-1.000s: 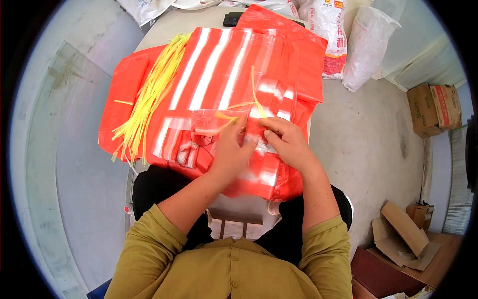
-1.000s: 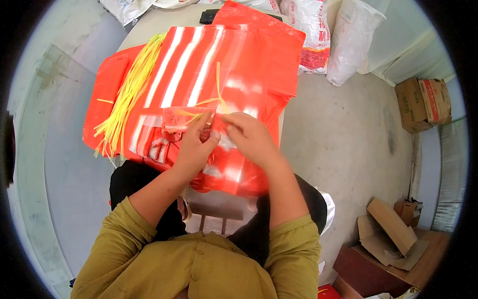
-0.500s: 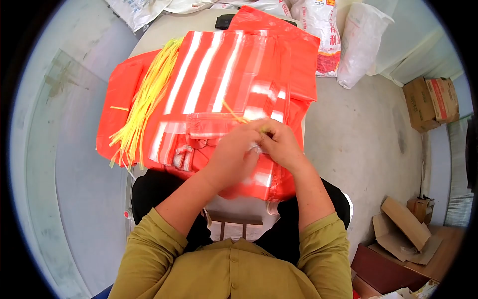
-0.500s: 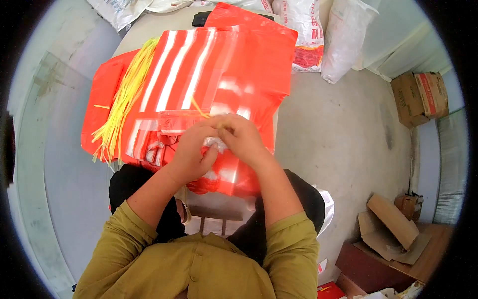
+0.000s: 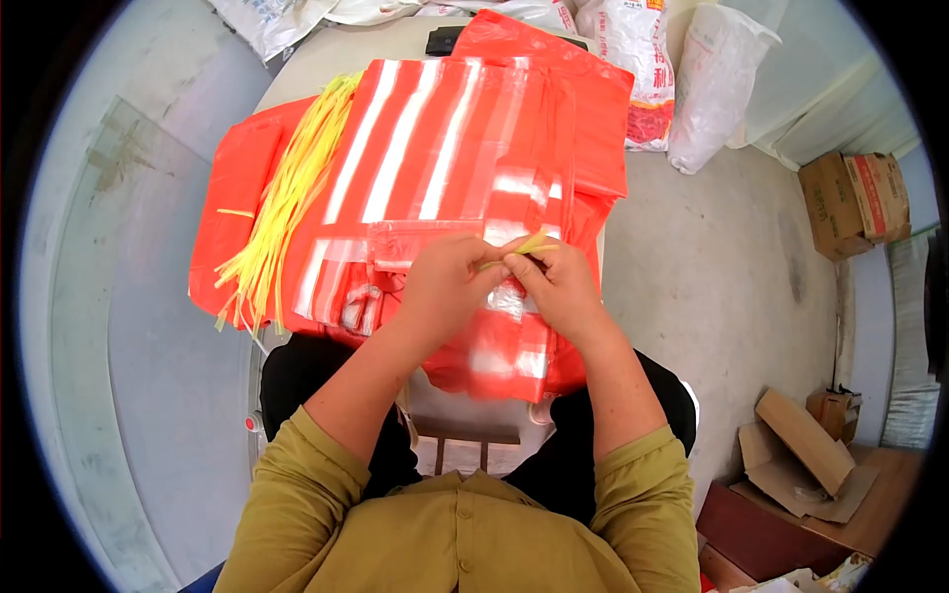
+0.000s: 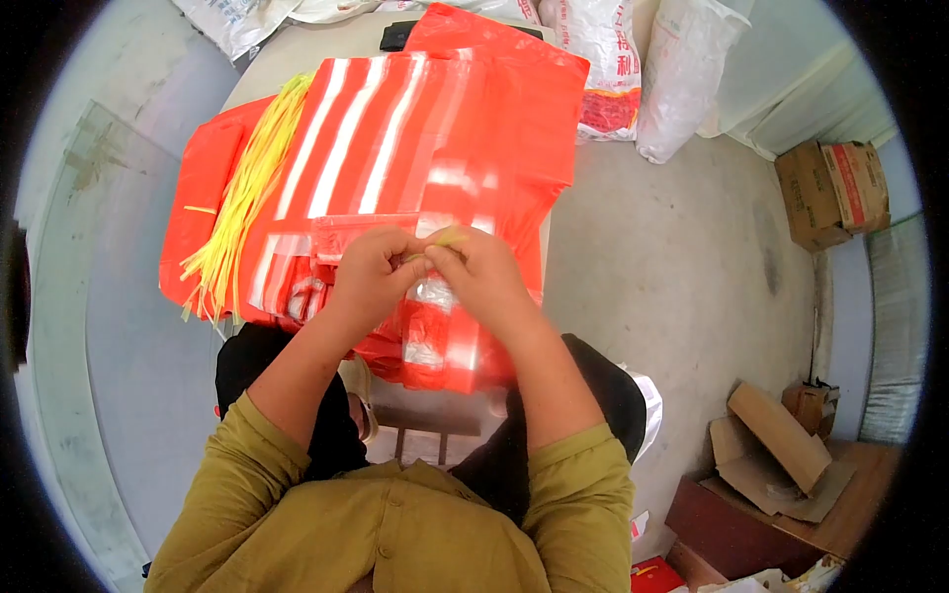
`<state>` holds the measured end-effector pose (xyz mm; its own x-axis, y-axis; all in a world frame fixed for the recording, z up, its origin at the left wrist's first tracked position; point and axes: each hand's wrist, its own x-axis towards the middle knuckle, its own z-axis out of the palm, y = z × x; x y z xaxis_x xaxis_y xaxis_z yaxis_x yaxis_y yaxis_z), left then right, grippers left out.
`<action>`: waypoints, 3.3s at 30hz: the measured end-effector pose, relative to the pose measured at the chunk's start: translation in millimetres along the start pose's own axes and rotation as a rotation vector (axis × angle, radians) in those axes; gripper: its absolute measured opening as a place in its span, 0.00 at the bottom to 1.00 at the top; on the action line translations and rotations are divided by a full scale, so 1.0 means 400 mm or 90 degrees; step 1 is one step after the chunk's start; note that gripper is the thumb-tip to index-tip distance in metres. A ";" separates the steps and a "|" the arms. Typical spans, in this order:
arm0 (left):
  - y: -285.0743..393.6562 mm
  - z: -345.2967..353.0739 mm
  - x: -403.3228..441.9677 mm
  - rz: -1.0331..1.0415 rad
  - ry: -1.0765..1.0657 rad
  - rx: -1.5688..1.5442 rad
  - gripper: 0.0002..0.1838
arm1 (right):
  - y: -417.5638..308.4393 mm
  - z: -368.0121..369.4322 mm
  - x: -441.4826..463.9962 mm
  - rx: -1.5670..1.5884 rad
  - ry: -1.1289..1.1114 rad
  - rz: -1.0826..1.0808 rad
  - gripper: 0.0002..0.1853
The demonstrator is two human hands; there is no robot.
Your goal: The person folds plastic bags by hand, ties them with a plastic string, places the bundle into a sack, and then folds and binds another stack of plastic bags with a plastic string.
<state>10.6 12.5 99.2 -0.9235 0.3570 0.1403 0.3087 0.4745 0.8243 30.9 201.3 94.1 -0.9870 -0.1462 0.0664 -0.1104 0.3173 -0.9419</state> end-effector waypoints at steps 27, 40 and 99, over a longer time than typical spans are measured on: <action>-0.013 -0.018 -0.004 0.106 0.022 0.058 0.06 | -0.005 -0.020 0.011 -0.273 -0.024 -0.163 0.05; -0.018 -0.014 0.000 -0.090 -0.046 -0.100 0.07 | -0.024 -0.007 0.005 -0.299 0.077 -0.274 0.06; -0.030 0.004 -0.004 -0.158 -0.128 -0.195 0.22 | 0.024 0.042 0.012 -0.096 -0.005 0.040 0.10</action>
<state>8.8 7.8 88.2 -0.8893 0.4260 -0.1663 -0.0259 0.3162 0.9484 27.3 187.9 79.8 -0.9916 -0.1293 0.0056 -0.0654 0.4635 -0.8837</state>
